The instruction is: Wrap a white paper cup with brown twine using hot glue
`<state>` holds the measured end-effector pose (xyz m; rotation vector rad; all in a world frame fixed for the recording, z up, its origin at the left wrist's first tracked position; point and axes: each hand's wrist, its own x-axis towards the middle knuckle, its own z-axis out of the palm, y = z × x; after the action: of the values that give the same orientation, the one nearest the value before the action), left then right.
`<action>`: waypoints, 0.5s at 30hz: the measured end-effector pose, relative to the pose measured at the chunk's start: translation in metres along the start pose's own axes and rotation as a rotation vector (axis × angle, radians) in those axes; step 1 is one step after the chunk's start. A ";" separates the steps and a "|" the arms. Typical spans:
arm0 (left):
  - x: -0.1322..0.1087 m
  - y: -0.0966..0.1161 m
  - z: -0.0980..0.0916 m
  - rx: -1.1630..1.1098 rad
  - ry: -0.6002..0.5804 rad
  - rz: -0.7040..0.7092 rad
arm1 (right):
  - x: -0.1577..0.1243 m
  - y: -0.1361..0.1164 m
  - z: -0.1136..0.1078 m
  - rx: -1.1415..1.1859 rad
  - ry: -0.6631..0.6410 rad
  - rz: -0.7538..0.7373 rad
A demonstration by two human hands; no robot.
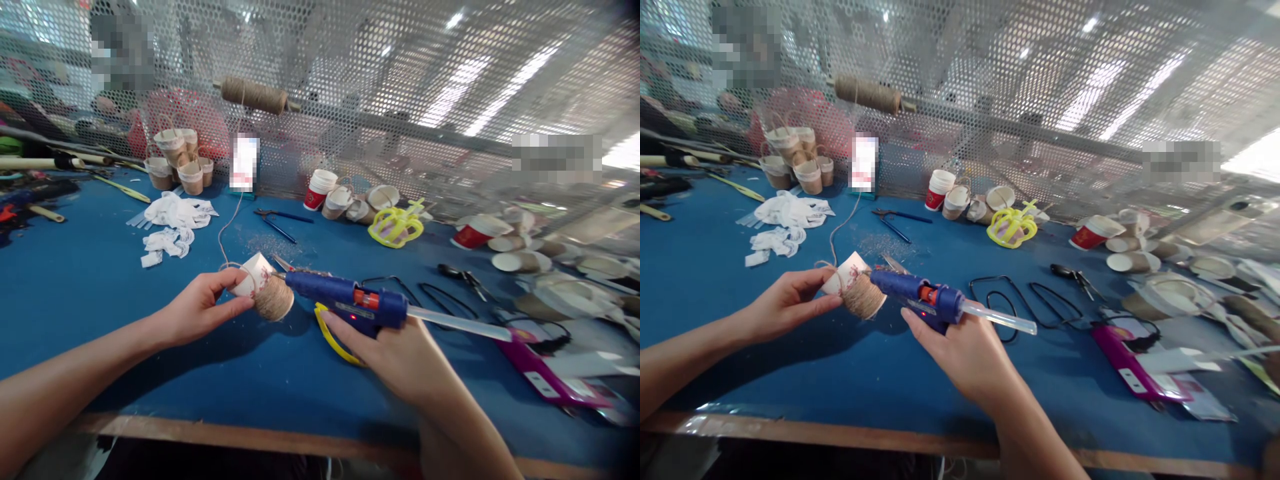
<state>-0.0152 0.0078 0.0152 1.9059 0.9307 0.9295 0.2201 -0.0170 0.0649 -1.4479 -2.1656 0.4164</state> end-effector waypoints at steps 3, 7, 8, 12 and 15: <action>0.000 0.000 0.000 0.000 -0.002 -0.005 | -0.001 0.000 0.000 0.003 0.031 0.033; 0.000 -0.001 0.001 0.001 -0.012 -0.009 | -0.002 0.000 0.006 -0.097 0.087 0.055; 0.000 -0.001 0.001 0.001 -0.011 -0.013 | -0.002 0.000 0.007 -0.115 0.088 0.044; 0.001 -0.001 0.001 -0.004 -0.005 -0.017 | -0.002 -0.001 0.006 -0.139 0.125 0.012; 0.001 -0.001 0.001 0.000 -0.009 -0.011 | 0.000 -0.002 0.001 -0.160 0.096 -0.027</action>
<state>-0.0146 0.0087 0.0139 1.9017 0.9351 0.9134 0.2177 -0.0183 0.0649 -1.4894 -2.1801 0.1642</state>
